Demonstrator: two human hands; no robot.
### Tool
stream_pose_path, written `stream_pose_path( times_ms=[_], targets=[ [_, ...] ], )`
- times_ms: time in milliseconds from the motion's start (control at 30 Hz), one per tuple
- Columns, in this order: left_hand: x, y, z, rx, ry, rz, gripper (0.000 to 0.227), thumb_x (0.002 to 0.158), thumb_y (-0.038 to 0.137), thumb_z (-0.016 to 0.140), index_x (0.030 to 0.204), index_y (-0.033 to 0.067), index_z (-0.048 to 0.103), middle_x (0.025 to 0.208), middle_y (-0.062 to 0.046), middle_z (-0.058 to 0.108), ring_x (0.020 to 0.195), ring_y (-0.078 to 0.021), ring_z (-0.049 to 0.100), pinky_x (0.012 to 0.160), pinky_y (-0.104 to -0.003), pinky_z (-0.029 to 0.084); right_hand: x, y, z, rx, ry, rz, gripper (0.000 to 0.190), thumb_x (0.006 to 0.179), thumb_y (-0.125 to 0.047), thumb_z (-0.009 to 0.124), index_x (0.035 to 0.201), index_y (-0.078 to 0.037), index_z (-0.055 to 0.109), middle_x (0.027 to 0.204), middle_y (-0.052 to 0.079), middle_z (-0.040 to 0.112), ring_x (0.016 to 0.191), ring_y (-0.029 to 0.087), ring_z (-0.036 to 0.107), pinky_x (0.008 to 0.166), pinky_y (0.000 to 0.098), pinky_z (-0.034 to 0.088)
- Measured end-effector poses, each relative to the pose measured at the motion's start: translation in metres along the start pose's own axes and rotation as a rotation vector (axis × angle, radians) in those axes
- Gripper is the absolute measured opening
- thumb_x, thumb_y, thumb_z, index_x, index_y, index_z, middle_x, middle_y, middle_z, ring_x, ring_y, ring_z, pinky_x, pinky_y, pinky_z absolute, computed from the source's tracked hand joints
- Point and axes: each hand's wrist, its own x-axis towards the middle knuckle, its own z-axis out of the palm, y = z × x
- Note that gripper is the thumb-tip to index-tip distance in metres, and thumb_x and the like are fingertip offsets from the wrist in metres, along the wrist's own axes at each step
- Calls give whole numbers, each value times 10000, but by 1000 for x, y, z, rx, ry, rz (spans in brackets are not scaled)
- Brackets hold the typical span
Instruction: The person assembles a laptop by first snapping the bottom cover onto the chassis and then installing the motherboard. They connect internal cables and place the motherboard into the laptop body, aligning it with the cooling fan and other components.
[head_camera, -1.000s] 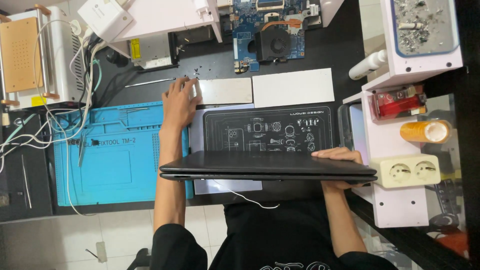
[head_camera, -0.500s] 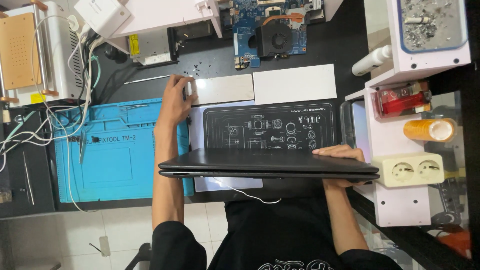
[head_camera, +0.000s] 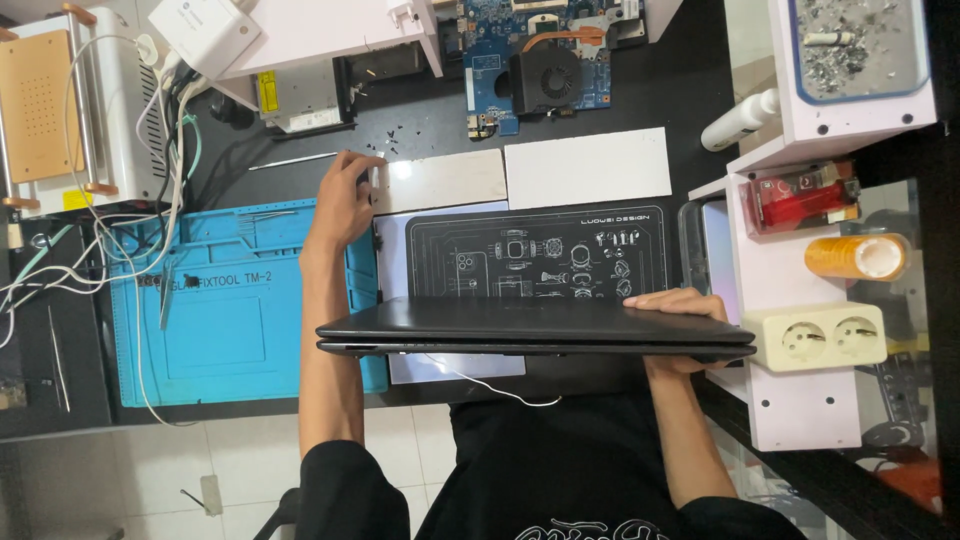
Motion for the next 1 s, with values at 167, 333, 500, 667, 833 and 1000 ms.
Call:
stream_pose_path(
  times_ms=[167, 333, 500, 667, 833, 1000],
  targets=[
    [8, -3, -1, 28, -29, -7, 471, 800, -170, 486, 1169, 25, 705, 1198, -193, 618, 1147, -412, 596, 975, -455, 485, 3, 3, -3, 42, -37, -20, 819, 945, -801, 427, 984, 11, 532, 788, 222, 604, 691, 386, 664, 671, 583, 608],
    [7, -4, -6, -18, -45, -48, 445, 856, -159, 444, 1158, 24, 715, 1198, -194, 624, 1127, -391, 620, 993, -441, 488, 3, 3, -2, 41, -57, -30, 850, 931, -819, 437, 979, 22, 547, 841, 221, 604, 678, 383, 673, 653, 579, 616],
    [11, -12, -6, -92, -47, -52, 398, 887, -146, 436, 1131, 1, 714, 1172, -186, 638, 1084, -337, 660, 973, -406, 509, 2, 1, -3, 32, -20, 14, 844, 952, -809, 407, 968, 25, 538, 829, 229, 597, 668, 399, 660, 652, 600, 607],
    [11, -16, 0, -103, -5, -63, 350, 932, -122, 454, 1102, 7, 732, 1140, -177, 653, 1051, -322, 667, 944, -388, 520, 1, 0, -2, 11, -13, 10, 823, 969, -799, 390, 956, 13, 525, 777, 226, 595, 663, 397, 662, 652, 592, 607],
    [8, -13, -3, -118, 6, -71, 328, 931, -112, 473, 1089, 6, 735, 1129, -176, 658, 1041, -319, 670, 931, -387, 521, 3, 4, -5, 48, -75, -30, 826, 934, -802, 396, 986, 12, 518, 804, 229, 589, 699, 405, 661, 680, 589, 604],
    [2, -17, -2, -134, 63, -31, 326, 952, -101, 474, 1149, -11, 717, 1120, -183, 666, 1059, -324, 678, 944, -388, 515, 4, 1, 1, -6, 8, -8, 804, 995, -772, 380, 953, 16, 530, 808, 234, 607, 650, 396, 665, 626, 583, 608]
  ],
)
